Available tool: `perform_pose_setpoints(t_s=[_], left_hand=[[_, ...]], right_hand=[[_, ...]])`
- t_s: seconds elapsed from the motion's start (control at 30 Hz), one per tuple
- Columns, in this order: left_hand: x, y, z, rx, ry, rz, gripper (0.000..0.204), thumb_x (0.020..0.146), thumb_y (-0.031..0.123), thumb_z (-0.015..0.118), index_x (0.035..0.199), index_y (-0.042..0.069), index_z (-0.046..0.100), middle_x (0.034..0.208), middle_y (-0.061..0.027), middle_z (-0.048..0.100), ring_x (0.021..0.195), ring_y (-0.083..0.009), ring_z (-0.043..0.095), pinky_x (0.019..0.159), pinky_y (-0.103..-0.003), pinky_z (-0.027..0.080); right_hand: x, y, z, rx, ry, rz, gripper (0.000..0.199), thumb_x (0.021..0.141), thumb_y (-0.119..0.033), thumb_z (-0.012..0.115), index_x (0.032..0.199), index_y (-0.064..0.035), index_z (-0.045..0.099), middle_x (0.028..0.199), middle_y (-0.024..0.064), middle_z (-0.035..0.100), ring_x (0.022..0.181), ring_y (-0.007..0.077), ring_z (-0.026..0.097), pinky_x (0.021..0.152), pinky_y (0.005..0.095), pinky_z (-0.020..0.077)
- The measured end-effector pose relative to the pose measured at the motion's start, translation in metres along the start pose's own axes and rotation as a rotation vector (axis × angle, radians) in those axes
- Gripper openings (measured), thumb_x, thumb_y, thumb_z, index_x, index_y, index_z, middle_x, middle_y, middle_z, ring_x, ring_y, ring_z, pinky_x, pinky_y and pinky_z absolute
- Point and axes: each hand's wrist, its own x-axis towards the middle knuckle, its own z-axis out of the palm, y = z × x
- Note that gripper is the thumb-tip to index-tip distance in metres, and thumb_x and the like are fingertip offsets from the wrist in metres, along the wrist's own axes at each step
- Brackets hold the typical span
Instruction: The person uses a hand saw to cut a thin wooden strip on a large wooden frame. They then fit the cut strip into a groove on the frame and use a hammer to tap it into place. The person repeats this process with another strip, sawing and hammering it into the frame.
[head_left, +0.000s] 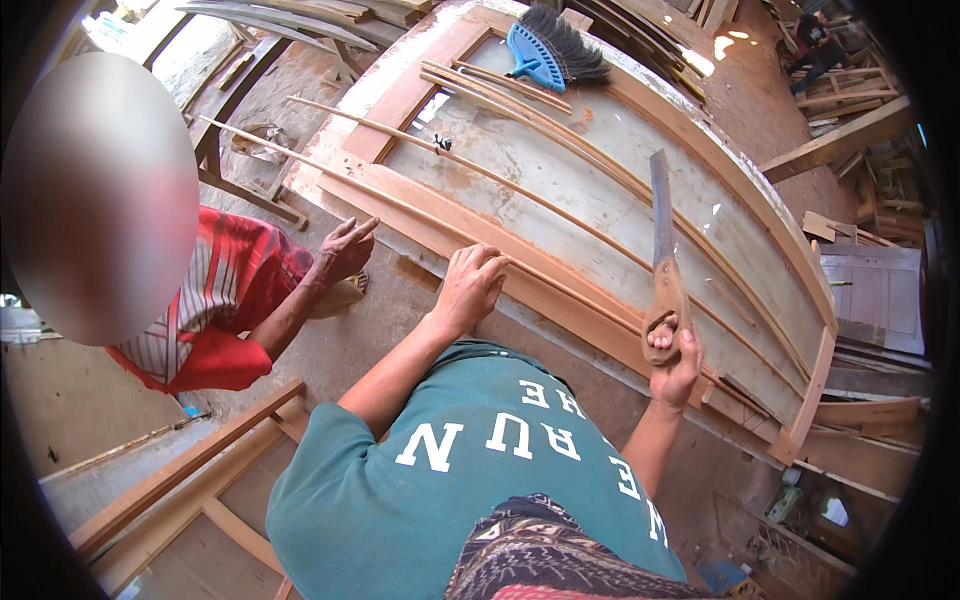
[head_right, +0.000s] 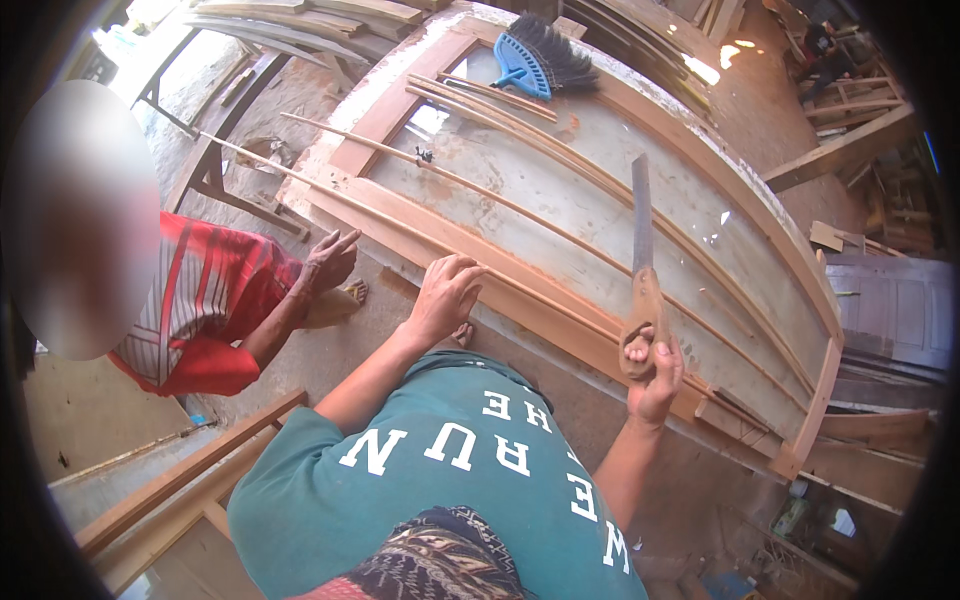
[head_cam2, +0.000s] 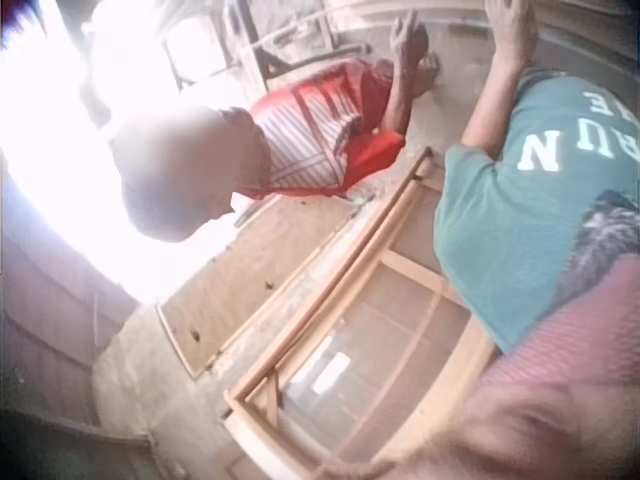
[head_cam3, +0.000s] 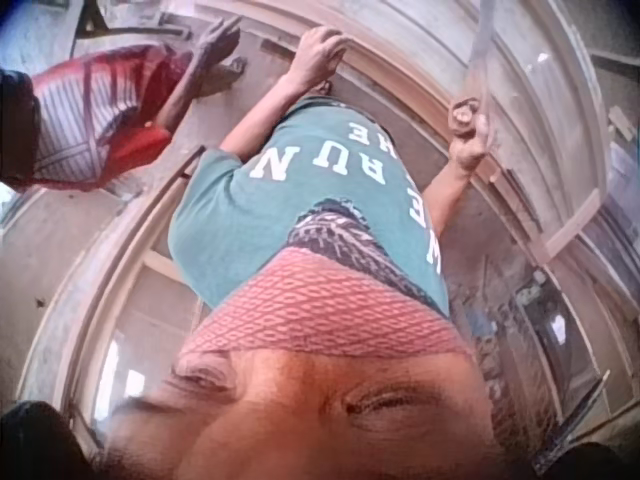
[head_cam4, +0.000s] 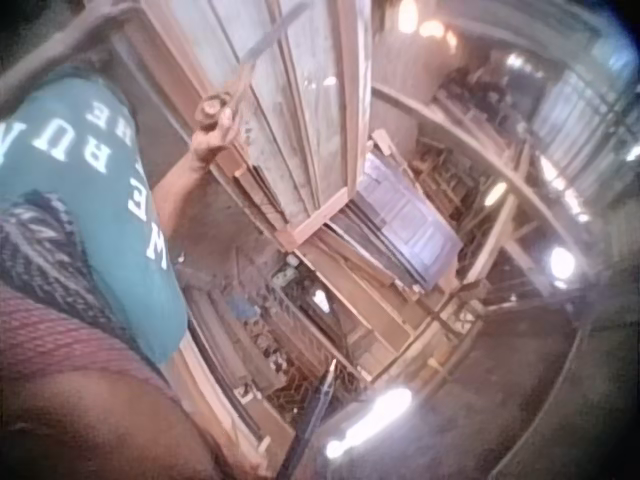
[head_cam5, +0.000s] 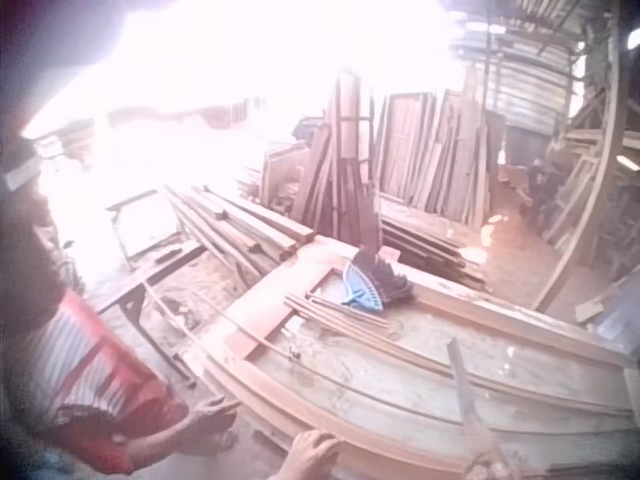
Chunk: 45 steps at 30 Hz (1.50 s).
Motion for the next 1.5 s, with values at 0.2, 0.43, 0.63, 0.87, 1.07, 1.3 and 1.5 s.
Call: perform_pose_setpoints(t_s=[0.2, 0.43, 0.63, 0.87, 1.07, 1.3, 1.5], left_hand=[[0.006, -0.028, -0.011, -0.006, -0.019, 0.045, 0.034, 0.09, 0.007, 0.078, 0.124, 0.007, 0.074, 0.129, -0.0164, 0.068, 0.125, -0.0391, 0.061, 0.109, -0.05, 0.048], [0.018, -0.033, -0.022, -0.103, -0.096, 0.007, 0.026, 0.092, 0.003, 0.074, 0.117, 0.005, 0.076, 0.122, -0.0155, 0.071, 0.118, -0.0383, 0.065, 0.101, -0.048, 0.054], [0.027, -0.01, -0.014, -0.234, -0.26, 0.109, 0.022, 0.093, 0.001, 0.074, 0.114, 0.004, 0.077, 0.11, -0.0158, 0.072, 0.109, -0.0381, 0.068, 0.095, -0.047, 0.056], [0.037, 0.005, -0.003, -0.298, -0.369, 0.201, 0.022, 0.092, -0.001, 0.073, 0.113, 0.003, 0.075, 0.107, -0.0158, 0.071, 0.105, -0.0376, 0.068, 0.093, -0.047, 0.055], [0.049, 0.005, 0.018, -0.337, -0.362, 0.246, 0.02, 0.093, -0.001, 0.072, 0.112, 0.004, 0.076, 0.106, -0.0153, 0.072, 0.104, -0.0374, 0.069, 0.092, -0.047, 0.056], [0.063, 0.026, 0.032, -0.325, -0.419, 0.259, 0.019, 0.095, -0.001, 0.072, 0.112, 0.003, 0.077, 0.109, -0.0158, 0.073, 0.105, -0.0384, 0.07, 0.092, -0.047, 0.057], [0.057, 0.057, 0.053, -0.327, -0.459, 0.317, 0.02, 0.094, -0.001, 0.072, 0.113, 0.004, 0.077, 0.109, -0.0145, 0.074, 0.104, -0.0377, 0.07, 0.092, -0.047, 0.057]], right_hand=[[0.006, 0.023, 0.028, -0.073, -0.14, -0.055, 0.039, 0.11, -0.029, 0.065, 0.13, 0.004, 0.066, 0.104, 0.0066, 0.071, 0.1, 0.0162, 0.064, 0.096, 0.032, 0.0497], [0.01, 0.019, 0.075, 0.154, -0.167, -0.174, 0.045, 0.108, -0.036, 0.07, 0.131, 0.0023, 0.066, 0.103, 0.0071, 0.071, 0.106, 0.0178, 0.065, 0.101, 0.0352, 0.051], [0.01, -0.001, 0.059, 0.099, -0.037, -0.183, 0.046, 0.106, -0.035, 0.072, 0.132, 0.002, 0.065, 0.102, 0.0068, 0.068, 0.102, 0.0181, 0.065, 0.1, 0.0364, 0.052], [-0.013, -0.032, 0.031, -0.032, 0.189, -0.406, 0.038, 0.108, -0.026, 0.067, 0.132, 0.0026, 0.062, 0.1, 0.0057, 0.065, 0.1, 0.0167, 0.062, 0.099, 0.0359, 0.05], [-0.04, -0.053, 0.012, 0.035, 0.41, -0.396, 0.04, 0.107, -0.025, 0.066, 0.134, 0.0044, 0.06, 0.097, 0.0036, 0.06, 0.097, 0.0153, 0.057, 0.096, 0.0352, 0.0489], [-0.073, -0.058, -0.015, 0.1, 0.579, -0.365, 0.041, 0.108, -0.027, 0.066, 0.134, 0.0051, 0.061, 0.099, 0.0038, 0.062, 0.094, 0.015, 0.059, 0.091, 0.0342, 0.0504], [-0.092, -0.076, -0.051, -0.136, 0.791, -0.57, 0.04, 0.109, -0.028, 0.066, 0.131, 0.0048, 0.063, 0.1, 0.0045, 0.064, 0.095, 0.0151, 0.059, 0.092, 0.035, 0.0499]])
